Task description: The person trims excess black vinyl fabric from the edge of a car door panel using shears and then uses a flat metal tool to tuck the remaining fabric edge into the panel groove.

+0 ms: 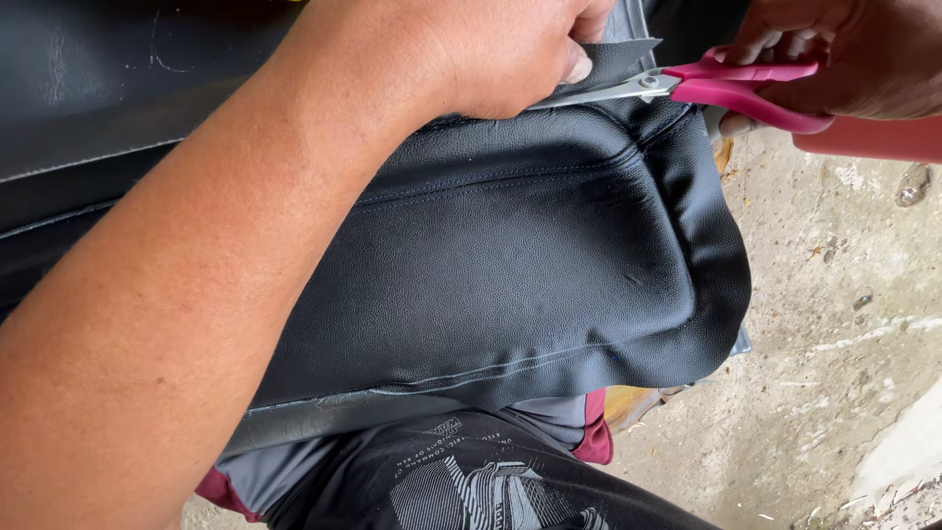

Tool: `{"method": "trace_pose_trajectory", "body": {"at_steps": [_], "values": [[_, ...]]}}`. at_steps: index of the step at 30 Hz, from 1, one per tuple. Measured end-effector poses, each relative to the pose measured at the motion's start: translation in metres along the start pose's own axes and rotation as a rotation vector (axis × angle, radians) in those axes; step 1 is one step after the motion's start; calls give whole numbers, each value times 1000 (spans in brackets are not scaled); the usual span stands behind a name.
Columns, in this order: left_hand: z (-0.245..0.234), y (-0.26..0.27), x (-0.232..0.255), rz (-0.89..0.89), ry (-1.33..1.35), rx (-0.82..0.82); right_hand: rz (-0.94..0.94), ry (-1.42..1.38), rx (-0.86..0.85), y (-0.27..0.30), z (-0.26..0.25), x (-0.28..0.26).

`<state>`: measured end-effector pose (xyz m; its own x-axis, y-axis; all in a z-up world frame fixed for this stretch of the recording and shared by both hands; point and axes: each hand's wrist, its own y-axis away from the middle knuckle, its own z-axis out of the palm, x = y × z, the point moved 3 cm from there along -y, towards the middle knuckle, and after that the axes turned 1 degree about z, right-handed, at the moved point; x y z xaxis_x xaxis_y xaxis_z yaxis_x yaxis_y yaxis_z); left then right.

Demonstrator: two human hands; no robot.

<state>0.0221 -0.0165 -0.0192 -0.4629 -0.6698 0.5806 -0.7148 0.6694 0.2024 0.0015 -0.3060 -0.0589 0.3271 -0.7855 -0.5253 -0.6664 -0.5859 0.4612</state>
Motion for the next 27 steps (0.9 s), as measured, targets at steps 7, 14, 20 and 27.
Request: {"method": "trace_pose_trajectory", "body": {"at_steps": [7, 14, 20, 27], "values": [[-1, 2, 0, -53, 9, -9, -2, 2, -19, -3, -1, -4], [2, -2, -3, -25, 20, 0, 2, -2, -27, -7, -6, -5], [3, -3, -4, -20, 52, 3, -4, 32, -42, -3, -7, -13], [-22, 24, -14, -104, -17, -159, 8, -49, -56, -7, -15, -22]]}}
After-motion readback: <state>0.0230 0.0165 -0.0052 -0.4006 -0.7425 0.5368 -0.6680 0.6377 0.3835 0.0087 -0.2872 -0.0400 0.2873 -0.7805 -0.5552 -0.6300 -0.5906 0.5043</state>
